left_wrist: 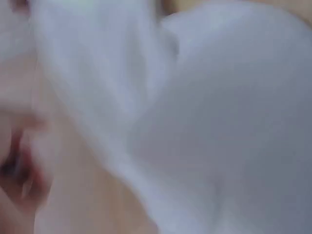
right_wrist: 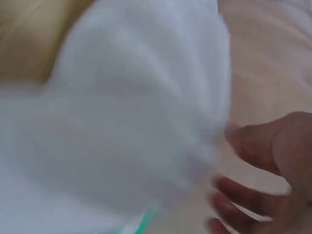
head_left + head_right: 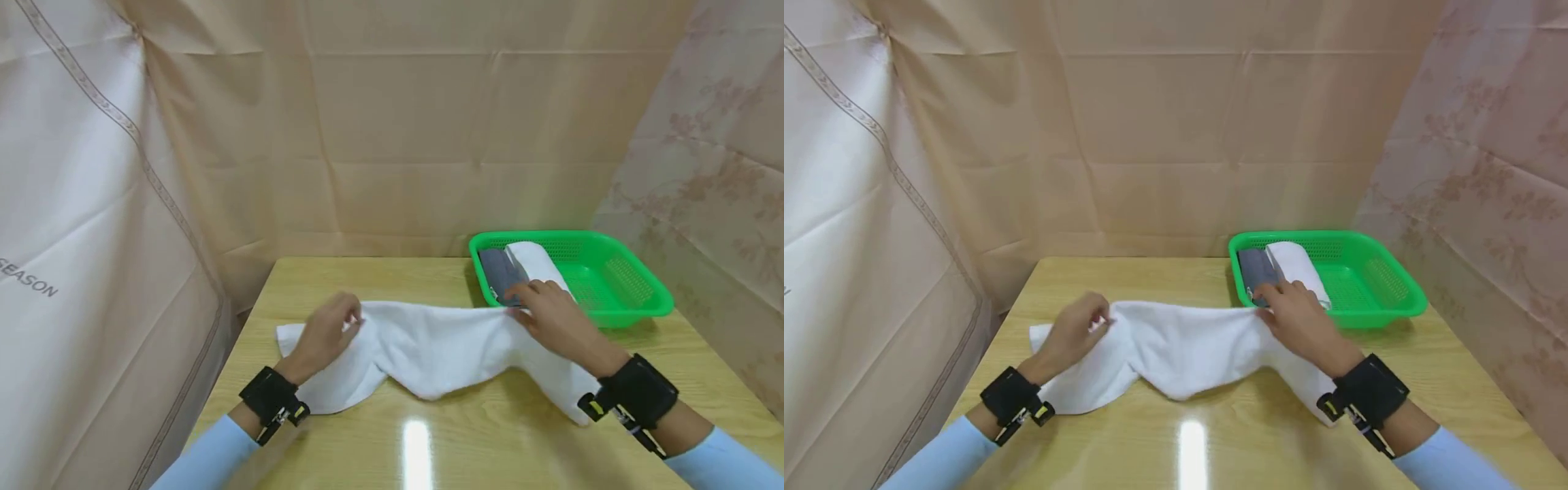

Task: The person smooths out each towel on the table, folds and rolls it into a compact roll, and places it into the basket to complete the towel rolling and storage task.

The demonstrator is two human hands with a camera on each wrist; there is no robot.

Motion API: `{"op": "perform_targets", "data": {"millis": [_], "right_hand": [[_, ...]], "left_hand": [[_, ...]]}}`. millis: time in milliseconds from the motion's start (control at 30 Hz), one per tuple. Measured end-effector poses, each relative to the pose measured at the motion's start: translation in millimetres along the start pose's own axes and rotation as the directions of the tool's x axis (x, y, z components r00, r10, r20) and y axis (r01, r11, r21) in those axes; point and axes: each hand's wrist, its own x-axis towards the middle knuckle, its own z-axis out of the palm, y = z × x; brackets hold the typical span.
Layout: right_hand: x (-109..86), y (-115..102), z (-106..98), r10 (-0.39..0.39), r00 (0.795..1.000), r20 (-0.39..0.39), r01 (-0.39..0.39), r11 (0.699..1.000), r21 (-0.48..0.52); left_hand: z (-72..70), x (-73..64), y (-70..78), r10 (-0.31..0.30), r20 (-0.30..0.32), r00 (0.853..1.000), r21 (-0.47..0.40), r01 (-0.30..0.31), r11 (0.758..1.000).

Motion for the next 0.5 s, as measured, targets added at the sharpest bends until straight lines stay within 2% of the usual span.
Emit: {"op": "perform_targets", "data": {"millis": [33,67,100,167,200,233,267,300,333,367,433,467,500], "right_hand": [[-4.3,-2.5,11.3,-0.029,0.999,0.015,0.029,1.000,-0.012],[-9.6,-6.3,22.6,-0.060,0.998,0.036,0.060,0.998,-0.018],[-16.0,-11.4,33.1,-0.085,0.994,0.063,0.086,0.996,-0.018],[-28.2,-21.8,51.9,-0.121,0.978,0.170,0.120,0.993,0.020],[-33.6,-26.0,61.1,-0.145,0.965,0.218,0.142,0.989,0.029],[-38.2,-29.1,69.6,-0.169,0.952,0.255,0.166,0.986,0.030],[-42.0,-31.3,77.4,-0.192,0.943,0.272,0.195,0.981,0.016],[-44.5,-32.0,84.4,-0.215,0.940,0.266,0.222,0.975,0.005],[-45.9,-31.9,90.2,-0.229,0.944,0.236,0.236,0.972,-0.002],[-46.1,-31.4,94.0,-0.215,0.954,0.208,0.217,0.976,0.010],[-43.7,-30.0,95.2,-0.143,0.980,0.135,0.129,0.986,0.107],[-41.2,-30.0,92.8,-0.073,0.990,0.120,0.050,0.982,0.183],[-38.1,-30.6,88.2,0.008,0.994,0.113,-0.038,0.962,0.271]], "left_hand": [[9.9,-5.5,3.2,0.089,0.069,0.994,0.027,-0.091,0.995],[18.7,-11.2,8.3,0.161,0.172,0.972,0.025,-0.168,0.985],[26.9,-17.0,14.2,0.204,0.280,0.938,0.014,-0.217,0.976],[41.0,-27.2,23.1,0.243,0.444,0.862,0.040,-0.290,0.956],[47.5,-31.2,25.7,0.239,0.488,0.840,0.072,-0.312,0.947],[53.1,-34.1,27.3,0.229,0.507,0.831,0.109,-0.325,0.939],[56.4,-35.6,29.2,0.209,0.516,0.831,0.140,-0.323,0.936],[59.3,-36.3,29.9,0.188,0.509,0.840,0.158,-0.306,0.939],[62.0,-36.6,29.6,0.177,0.486,0.856,0.164,-0.289,0.943],[63.6,-36.2,29.6,0.167,0.464,0.870,0.153,-0.264,0.952],[66.1,-33.6,30.7,0.148,0.427,0.892,0.076,-0.198,0.977],[66.2,-32.1,32.6,0.130,0.427,0.895,0.029,-0.157,0.987],[66.0,-31.0,35.3,0.107,0.430,0.897,-0.023,-0.107,0.994]]}}
